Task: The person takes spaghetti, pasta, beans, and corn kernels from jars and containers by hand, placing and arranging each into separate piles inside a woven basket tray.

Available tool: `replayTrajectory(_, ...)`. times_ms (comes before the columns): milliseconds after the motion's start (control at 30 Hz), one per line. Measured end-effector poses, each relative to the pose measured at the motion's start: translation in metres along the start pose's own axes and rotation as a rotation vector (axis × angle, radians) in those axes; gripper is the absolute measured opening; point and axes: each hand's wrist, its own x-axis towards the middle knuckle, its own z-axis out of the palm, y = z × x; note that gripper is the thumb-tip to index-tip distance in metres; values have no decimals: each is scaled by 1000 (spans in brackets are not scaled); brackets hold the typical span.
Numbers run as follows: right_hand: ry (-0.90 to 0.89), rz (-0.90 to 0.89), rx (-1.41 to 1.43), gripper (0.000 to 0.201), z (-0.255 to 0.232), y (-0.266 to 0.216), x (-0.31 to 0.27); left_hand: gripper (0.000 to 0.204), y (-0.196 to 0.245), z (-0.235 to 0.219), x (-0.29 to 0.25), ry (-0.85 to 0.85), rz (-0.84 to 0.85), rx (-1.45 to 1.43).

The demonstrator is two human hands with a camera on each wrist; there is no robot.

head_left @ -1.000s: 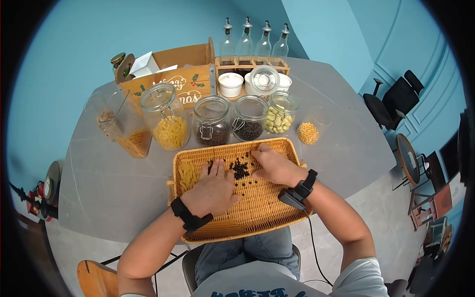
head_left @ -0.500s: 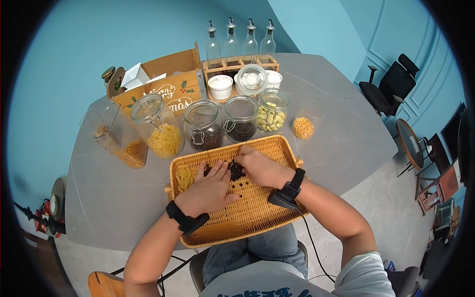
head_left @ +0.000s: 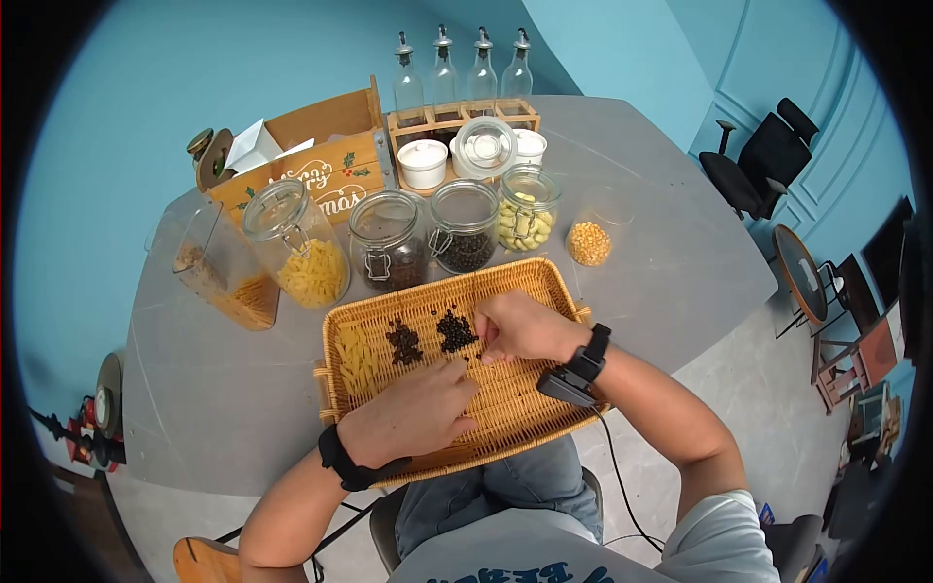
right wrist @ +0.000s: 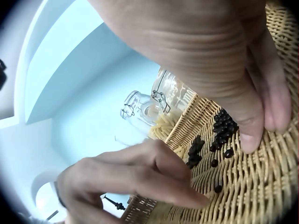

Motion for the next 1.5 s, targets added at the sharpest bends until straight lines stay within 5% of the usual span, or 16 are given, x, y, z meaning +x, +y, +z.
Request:
replayTrajectory(333,137,-6,135,28,-5,1,20,35,-19,8,8,37,15,5)
replayTrajectory(400,174,-51,-23,32,-8,4,14,37,-25,6,4,91,-29,-2)
replayTrajectory(833,90,-65,-24,37,1,-9,0,32,-22,-8,0,107,-84,-73)
replayTrajectory(1000,49,-64,-145,44,19,-6,1,24,-29,-22,-10,141,14,-113)
replayTrajectory(1167,57,-216,-26,38,24,8,27,24,-29,-31,-7,137,-34,-93)
replayTrajectory(1500,47,-110,138,39,-12,46,-17,32,-15,-39,19,108,-64,-72)
